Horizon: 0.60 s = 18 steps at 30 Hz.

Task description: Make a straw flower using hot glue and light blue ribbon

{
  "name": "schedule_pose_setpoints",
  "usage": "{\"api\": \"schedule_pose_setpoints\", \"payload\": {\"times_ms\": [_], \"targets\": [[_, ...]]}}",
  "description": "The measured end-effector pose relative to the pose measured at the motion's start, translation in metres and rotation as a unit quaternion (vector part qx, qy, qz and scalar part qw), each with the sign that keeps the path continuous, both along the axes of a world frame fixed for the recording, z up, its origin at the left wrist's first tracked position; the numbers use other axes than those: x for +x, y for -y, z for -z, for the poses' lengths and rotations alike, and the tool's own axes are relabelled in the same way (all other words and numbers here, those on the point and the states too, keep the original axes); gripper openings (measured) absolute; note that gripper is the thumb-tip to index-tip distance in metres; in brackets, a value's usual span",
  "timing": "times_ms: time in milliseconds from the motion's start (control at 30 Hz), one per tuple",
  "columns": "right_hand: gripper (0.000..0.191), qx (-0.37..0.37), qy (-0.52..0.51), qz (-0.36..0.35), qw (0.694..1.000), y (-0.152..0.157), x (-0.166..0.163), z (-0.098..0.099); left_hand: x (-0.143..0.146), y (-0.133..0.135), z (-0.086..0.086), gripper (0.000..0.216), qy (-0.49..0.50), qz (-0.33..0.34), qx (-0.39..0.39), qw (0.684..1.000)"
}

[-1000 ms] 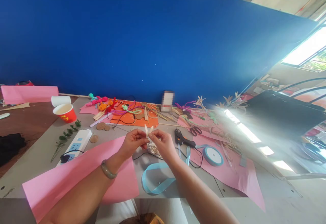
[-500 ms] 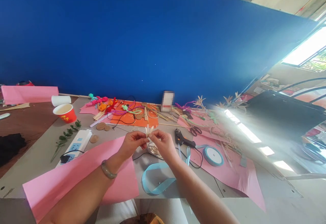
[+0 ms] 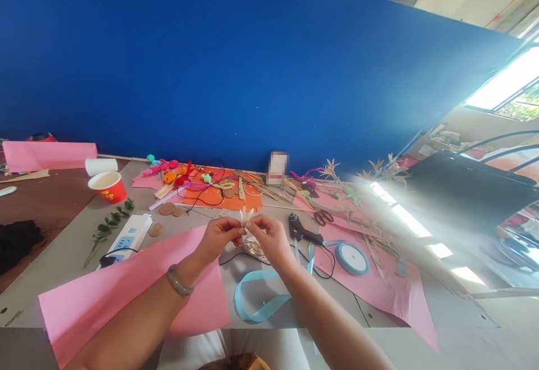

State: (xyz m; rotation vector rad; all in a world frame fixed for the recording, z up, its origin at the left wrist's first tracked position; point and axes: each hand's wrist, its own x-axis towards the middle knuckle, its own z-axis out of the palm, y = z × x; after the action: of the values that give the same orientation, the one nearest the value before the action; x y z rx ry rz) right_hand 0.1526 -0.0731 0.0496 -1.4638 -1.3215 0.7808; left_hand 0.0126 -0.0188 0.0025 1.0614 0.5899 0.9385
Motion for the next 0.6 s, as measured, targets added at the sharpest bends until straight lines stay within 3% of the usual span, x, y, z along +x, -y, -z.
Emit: {"api": "schedule_pose_setpoints", "payload": {"times_ms": [267,467,600], "targets": [[0.021,0.029,-0.053,0.039,0.997,-0.002,0.003,0.002,0.001,0.0,-0.001,0.023,0.007,-0.025,-0.006,1.0],[0.019,-0.02,-0.1,-0.022,0.995,0.003,0.011,-0.005,0.001,-0.001,-0.001,0.024,0.02,-0.036,-0.001,0.999],[0.016,-0.052,-0.074,-0.043,0.995,0.004,0.024,-0.009,-0.001,0.0,-0.003,0.025,0.011,-0.027,0.003,1.0]]}}
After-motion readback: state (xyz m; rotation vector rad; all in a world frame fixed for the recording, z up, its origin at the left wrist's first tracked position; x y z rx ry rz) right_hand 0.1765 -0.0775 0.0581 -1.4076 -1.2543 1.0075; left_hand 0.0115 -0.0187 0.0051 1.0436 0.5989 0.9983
